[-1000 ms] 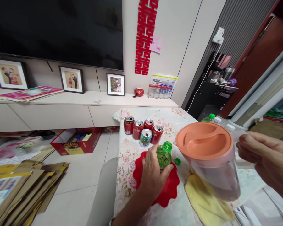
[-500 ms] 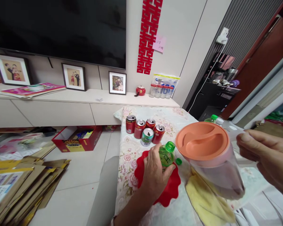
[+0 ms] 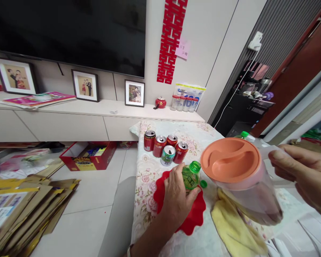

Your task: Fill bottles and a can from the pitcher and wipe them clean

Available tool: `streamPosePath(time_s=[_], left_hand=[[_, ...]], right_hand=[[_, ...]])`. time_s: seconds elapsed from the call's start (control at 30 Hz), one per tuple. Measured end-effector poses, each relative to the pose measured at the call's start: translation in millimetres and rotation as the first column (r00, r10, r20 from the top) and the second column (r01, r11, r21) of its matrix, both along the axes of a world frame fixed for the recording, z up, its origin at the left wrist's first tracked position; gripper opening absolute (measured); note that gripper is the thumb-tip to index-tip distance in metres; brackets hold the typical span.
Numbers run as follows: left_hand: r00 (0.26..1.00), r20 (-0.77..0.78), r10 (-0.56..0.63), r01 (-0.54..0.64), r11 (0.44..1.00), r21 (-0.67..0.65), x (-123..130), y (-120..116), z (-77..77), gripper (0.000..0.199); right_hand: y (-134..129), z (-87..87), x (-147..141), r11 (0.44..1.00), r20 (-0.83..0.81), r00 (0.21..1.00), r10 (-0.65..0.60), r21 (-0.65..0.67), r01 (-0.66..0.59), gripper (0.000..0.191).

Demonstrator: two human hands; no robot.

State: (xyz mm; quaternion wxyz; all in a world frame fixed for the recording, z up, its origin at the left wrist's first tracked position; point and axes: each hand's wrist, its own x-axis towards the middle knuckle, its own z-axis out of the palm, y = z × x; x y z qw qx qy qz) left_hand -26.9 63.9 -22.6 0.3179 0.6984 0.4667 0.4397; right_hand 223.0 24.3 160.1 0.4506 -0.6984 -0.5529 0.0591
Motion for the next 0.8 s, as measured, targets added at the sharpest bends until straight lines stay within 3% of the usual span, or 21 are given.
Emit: streamPosePath(time_s=[0.8], left_hand=[[1.0,-0.002,-0.01,0.01,1.0,-0.006,-0.7,-0.3,1.6,0.069]], right_hand=[[2.4,19.3,-17.1,1.0,0.061,0.998,-0.002,0.016,0.001,0.061]])
